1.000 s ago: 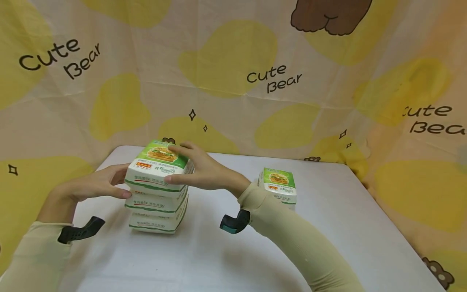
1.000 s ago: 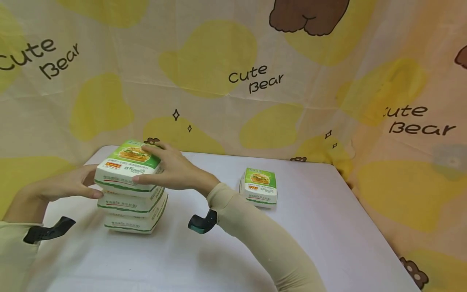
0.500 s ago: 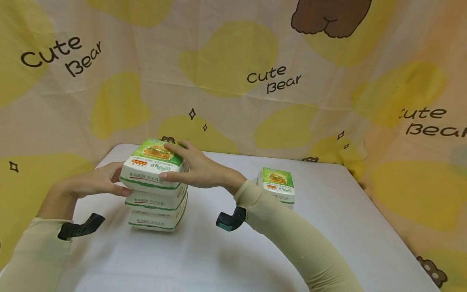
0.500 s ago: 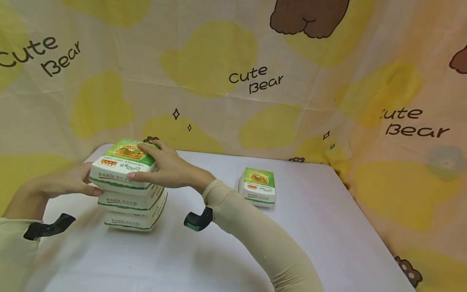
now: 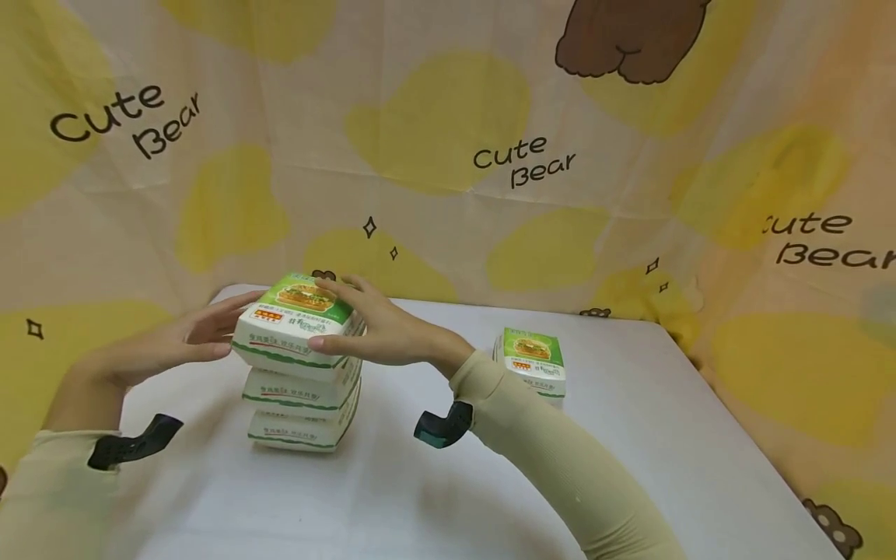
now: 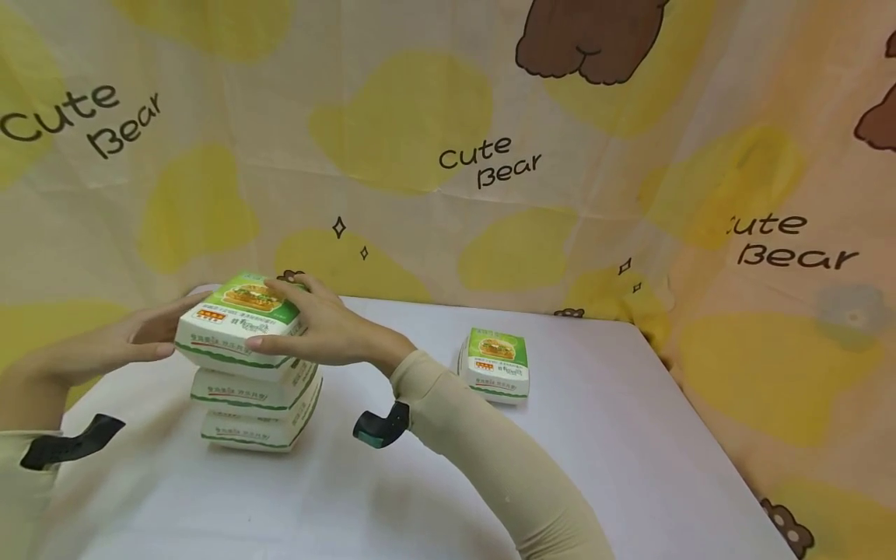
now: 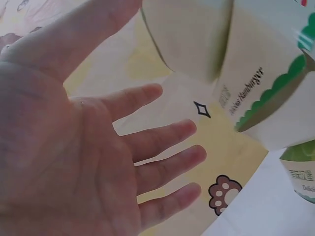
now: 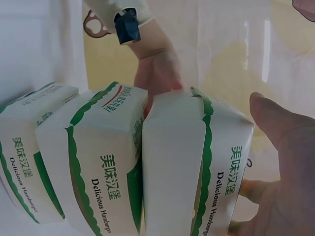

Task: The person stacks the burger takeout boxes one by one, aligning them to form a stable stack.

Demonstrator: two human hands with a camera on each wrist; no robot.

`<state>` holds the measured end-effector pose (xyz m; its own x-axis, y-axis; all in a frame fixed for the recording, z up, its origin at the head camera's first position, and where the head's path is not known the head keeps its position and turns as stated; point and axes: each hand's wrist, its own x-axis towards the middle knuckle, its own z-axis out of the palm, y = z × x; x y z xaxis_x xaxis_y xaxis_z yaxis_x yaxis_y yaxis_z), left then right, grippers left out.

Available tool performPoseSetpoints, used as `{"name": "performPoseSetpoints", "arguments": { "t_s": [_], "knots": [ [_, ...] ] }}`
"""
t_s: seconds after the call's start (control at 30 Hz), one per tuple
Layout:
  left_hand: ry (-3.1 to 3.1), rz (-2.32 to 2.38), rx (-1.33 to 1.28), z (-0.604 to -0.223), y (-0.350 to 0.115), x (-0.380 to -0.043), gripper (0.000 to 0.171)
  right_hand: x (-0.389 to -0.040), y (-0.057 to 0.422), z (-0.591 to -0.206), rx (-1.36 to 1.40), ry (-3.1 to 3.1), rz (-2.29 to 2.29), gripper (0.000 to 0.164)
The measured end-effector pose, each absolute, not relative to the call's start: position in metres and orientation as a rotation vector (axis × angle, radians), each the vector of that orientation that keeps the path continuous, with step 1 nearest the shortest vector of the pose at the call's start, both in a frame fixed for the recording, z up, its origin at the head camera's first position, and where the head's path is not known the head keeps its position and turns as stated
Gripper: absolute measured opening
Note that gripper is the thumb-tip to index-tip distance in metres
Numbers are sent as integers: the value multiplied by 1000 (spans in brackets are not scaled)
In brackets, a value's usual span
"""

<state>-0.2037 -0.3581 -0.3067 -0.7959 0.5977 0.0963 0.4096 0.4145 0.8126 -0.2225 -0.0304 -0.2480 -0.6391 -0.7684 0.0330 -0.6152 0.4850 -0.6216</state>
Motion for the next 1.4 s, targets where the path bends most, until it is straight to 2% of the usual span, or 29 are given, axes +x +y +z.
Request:
{"name": "performPoseSetpoints", "arguments": {
  "t_s": [0.2, 0.3, 0.43, 0.6, 0.83, 1.13, 1.4],
  "knots": [
    [2556, 1319, 957, -301, -363, -200, 66, -223, -29, -248, -1172, 2472, -901, 79],
    [2623, 1406, 911, -300, -362, -201, 60, -224, -28, -249, -1182, 2475, -902, 78],
    [2634, 1753, 817, -302, -362, -206, 50, -224, -28, -250, -1192, 2483, -896, 79],
    [2486, 2245, 819, -304, -363, -210, 36, -223, -27, -251, -1199, 2488, -888, 80],
    [2319, 2572, 756, -301, -353, -211, 29, -224, -16, -254, -1161, 2499, -942, 79],
    [2320, 2622, 739, -291, -338, -205, 28, -227, 30, -273, -1118, 2580, -978, 73],
    [2226, 2632, 987, -274, -316, -200, 29, -227, 99, -294, -962, 2654, -1100, 73]
  ]
}}
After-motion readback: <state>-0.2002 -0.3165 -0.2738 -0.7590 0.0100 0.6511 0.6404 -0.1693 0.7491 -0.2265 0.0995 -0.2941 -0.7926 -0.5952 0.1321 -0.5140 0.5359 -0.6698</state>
